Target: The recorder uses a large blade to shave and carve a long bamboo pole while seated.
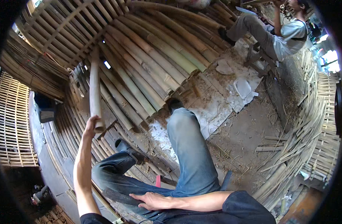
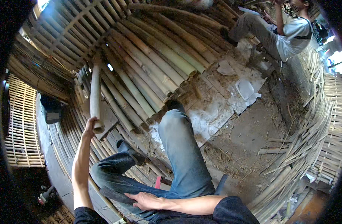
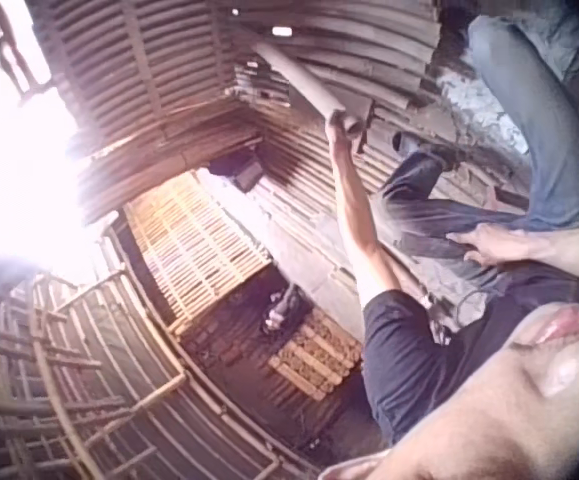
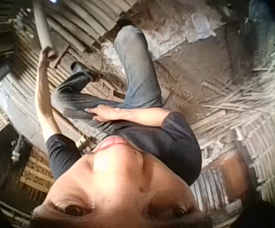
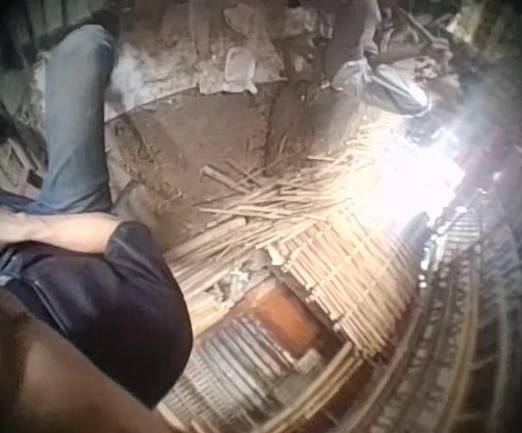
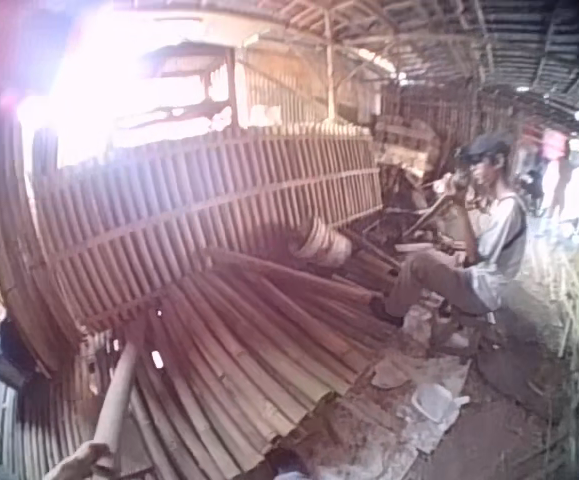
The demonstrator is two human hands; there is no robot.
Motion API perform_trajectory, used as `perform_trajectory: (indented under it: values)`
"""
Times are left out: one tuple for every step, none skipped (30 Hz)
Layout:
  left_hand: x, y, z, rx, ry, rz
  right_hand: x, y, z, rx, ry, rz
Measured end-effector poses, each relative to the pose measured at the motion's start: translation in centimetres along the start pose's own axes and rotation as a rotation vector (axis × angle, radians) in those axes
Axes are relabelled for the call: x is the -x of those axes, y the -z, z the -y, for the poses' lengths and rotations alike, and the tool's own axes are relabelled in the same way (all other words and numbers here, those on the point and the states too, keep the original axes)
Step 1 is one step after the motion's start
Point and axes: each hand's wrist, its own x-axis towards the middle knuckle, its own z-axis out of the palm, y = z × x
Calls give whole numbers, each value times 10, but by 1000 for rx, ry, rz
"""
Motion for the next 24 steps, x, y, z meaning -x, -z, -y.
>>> perform_trajectory:
  values:
    - [27,26,2,90,-62,17,-1,-4,5,49,23,11]
    - [40,-49,20,93,-7,-34,3,7,-11,123,-43,-90]
    - [77,-40,24,163,-18,-24,6,16,2,137,-58,-79]
    - [108,-25,36,230,-23,-10,12,18,14,145,-77,-70]
    - [133,2,49,207,-47,-7,7,8,-6,160,73,-210]
    - [158,32,58,185,-75,-14,2,-2,-23,167,232,-340]
    - [194,-4,56,105,-27,49,11,10,-19,156,80,-335]
    - [231,47,81,203,-88,-26,20,27,21,152,-3,-257]
    - [255,50,88,149,-162,33,46,50,66,98,-68,-212]
    - [282,39,83,86,-234,113,63,57,82,21,-103,-236]
    - [313,32,77,-5,-303,110,61,44,56,139,126,-441]
    - [340,29,76,-88,-375,94,59,32,30,257,363,-627]
    - [361,35,83,-214,-443,26,74,40,61,139,228,-520]
    - [373,61,98,-293,-424,-32,92,49,92,-92,47,-385]
    - [386,63,110,-325,-441,-93,100,50,95,-151,82,-444]
    - [402,63,120,-359,-454,-160,106,51,96,-214,118,-497]
    - [415,59,132,-373,-513,-184,112,53,98,-287,152,-548]
    - [431,58,144,-389,-569,-216,118,56,103,-363,187,-591]
    - [444,66,161,-394,-582,-219,126,60,113,-385,214,-643]
    - [451,70,178,-414,-590,-220,133,66,123,-408,240,-694]
    - [461,57,183,-385,-576,-186,139,73,126,-410,257,-773]
    - [470,43,185,-357,-567,-158,143,82,130,-413,279,-847]
    - [478,42,192,-442,-554,-155,147,90,136,-389,298,-852]
    - [484,38,199,-475,-546,-143,151,98,138,-364,314,-869]
